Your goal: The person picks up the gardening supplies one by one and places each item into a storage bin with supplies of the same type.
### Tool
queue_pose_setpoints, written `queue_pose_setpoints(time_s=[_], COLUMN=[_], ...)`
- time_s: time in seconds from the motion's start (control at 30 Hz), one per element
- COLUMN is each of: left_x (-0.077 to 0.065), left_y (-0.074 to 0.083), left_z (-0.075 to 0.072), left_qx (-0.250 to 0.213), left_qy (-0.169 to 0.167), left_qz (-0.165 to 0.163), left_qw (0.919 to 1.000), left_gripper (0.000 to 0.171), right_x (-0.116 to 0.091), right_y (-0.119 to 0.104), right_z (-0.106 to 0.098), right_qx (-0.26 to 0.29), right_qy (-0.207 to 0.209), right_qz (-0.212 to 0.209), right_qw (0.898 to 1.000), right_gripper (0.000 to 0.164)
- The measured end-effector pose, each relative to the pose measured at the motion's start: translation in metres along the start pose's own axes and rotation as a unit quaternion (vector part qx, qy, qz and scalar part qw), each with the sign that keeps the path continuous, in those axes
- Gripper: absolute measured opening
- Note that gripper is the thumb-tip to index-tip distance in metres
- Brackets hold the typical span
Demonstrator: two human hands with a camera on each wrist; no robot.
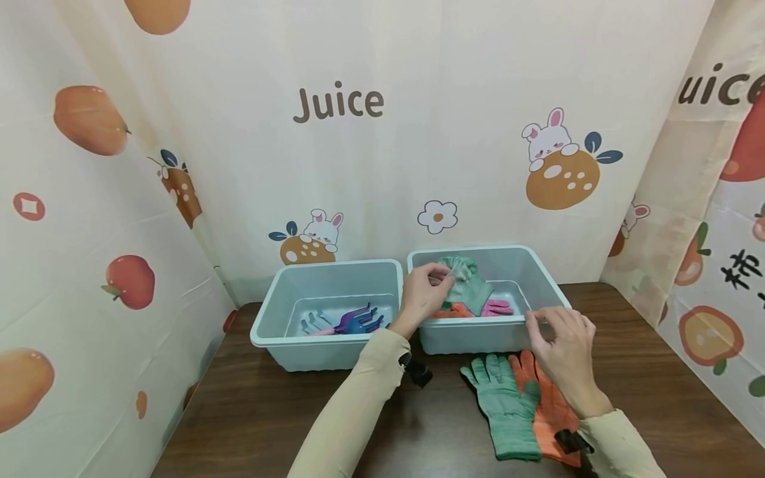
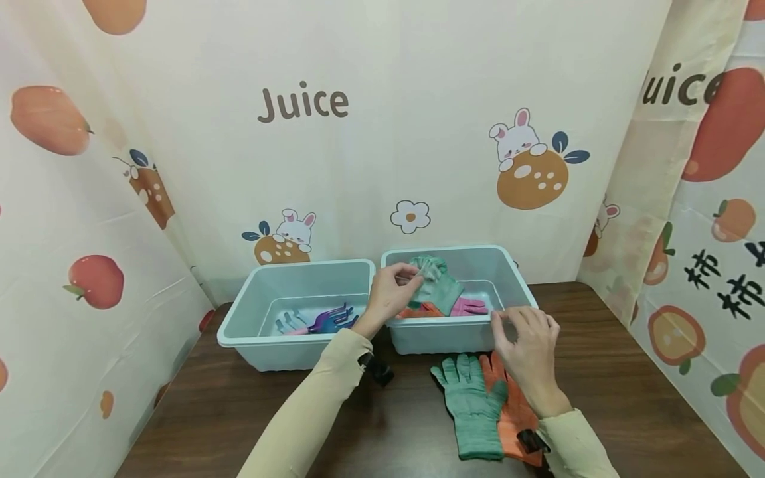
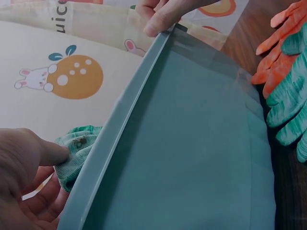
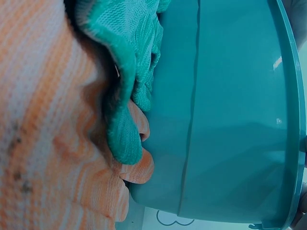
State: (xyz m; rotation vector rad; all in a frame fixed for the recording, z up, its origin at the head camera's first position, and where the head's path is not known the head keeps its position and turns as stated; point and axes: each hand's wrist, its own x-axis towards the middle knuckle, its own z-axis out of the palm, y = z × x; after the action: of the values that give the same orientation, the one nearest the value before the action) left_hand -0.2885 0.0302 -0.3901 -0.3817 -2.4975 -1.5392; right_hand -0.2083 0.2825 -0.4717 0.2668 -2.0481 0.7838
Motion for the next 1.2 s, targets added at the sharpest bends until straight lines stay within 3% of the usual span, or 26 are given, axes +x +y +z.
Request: queue_pose_setpoints(time_s=[0.47, 0.77, 1.2], left_x=[-0.001, -0.005, -0.026], left_y=[-0.001, -0.001, 0.008], left_z=[0.000, 0.001, -0.006], left_qx=[0.005, 0.010, -0.016], left_qy=[-0.006, -0.028, -0.069], left_qz=[-0.003, 0.031, 0.058], left_qw=[1.0000, 0.9991, 0.9958], left_gripper=[0.018, 0.021, 0.018], right_x=[0.002, 0.000, 0.000], right_y=[-0.002, 0.001, 0.001], right_z=[0.000, 0.001, 0.000], right_qx=[0.002, -0.003, -0.006], right_qy=[0.004, -0.001, -0.001], right_qz=[-0.005, -0.002, -0.002], right_qw=[1.000, 1.000, 1.000], right_gripper=[0.006, 0.007, 0.007])
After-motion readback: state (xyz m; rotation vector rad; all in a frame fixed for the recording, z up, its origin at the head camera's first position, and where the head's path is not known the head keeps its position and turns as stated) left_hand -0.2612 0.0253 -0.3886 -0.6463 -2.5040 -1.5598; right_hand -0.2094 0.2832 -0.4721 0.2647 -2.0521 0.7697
